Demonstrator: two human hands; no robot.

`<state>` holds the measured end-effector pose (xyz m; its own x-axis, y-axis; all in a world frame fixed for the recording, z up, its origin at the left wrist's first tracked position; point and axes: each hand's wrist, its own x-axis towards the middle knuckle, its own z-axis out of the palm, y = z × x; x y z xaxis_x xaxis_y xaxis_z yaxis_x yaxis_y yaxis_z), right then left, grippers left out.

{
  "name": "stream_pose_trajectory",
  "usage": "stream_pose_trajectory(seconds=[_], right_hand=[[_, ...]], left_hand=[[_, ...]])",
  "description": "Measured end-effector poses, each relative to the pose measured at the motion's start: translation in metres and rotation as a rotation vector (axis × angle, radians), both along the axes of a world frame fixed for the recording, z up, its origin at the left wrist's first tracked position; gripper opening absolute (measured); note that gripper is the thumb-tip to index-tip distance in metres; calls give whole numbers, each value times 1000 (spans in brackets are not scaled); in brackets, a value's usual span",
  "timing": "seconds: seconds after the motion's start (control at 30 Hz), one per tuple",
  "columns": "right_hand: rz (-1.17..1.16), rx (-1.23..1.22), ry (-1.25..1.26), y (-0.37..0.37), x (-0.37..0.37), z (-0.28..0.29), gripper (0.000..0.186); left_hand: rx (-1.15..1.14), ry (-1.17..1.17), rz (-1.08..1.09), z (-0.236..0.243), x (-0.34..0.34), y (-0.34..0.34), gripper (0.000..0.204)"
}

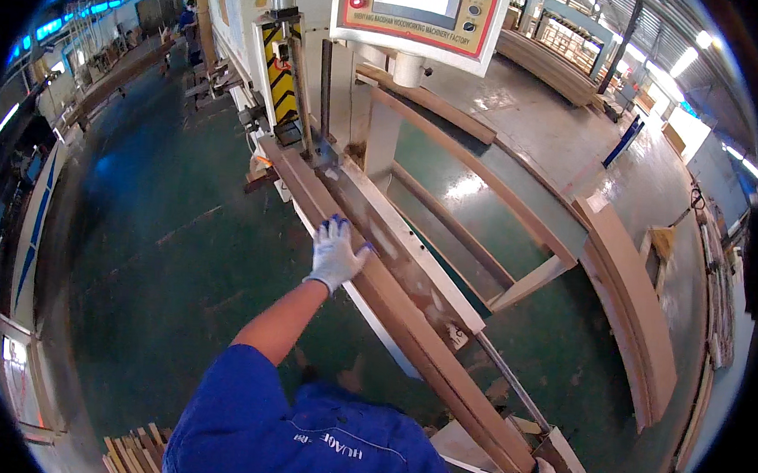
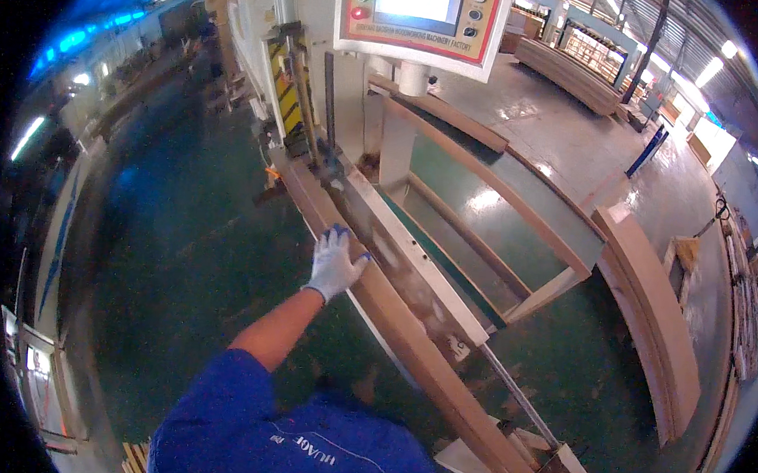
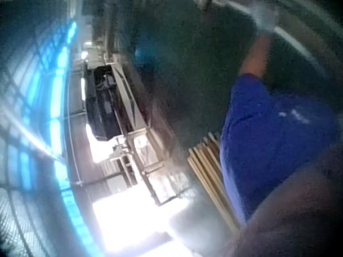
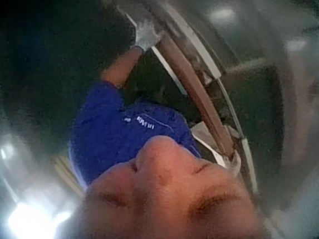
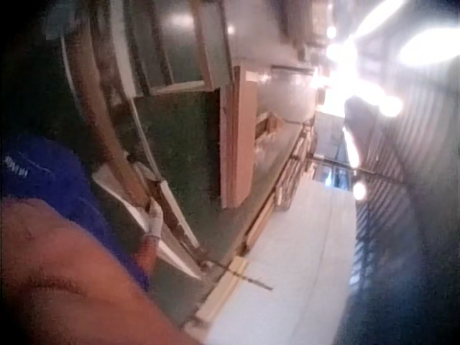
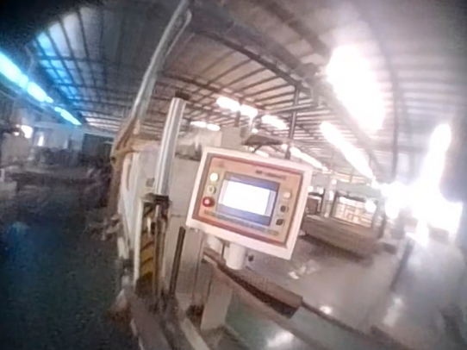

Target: The person picks up wooden planks from a stack and places them into a woodworking machine. They feed the planks through the machine one at a time, then remove the processed pieces and stack them nearby. The person repeats this process throughout the clip.

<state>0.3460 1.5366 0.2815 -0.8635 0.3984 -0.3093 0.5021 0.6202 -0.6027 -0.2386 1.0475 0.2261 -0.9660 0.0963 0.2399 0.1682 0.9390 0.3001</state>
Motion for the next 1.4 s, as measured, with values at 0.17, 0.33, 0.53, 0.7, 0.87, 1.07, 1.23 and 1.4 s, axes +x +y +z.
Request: stream_pose_trajectory(seconds=[0.17, 0.33, 0.53, 0.7, 0.87, 1.07, 1.23, 1.4], right_hand=[[-74, 100, -45, 128, 122, -75, 65], [-6, 425, 64, 94, 34, -34, 66], [71, 543, 108, 67, -11, -33, 67], [17, 402, 82, 34, -34, -29, 71], [141, 500, 115, -12, -104, -24, 68], [150, 394, -18, -49, -178, -35, 70], [118, 487, -26, -59, -180, -46, 73], [137, 519, 23, -57, -185, -57, 77]], left_hand=[[-8, -122, -158, 10, 39, 71, 92], [-75, -75, -97, 0, 17, 98, 91], [-16, -198, 5, 4, -33, 85, 96], [-63, -176, 10, -7, -53, 82, 98], [-19, -48, -102, 16, -109, 34, 74], [-89, -154, 28, -3, -185, -8, 88], [-174, -182, 63, -11, -196, -7, 92], [-164, -242, -15, 6, -186, -16, 92]])
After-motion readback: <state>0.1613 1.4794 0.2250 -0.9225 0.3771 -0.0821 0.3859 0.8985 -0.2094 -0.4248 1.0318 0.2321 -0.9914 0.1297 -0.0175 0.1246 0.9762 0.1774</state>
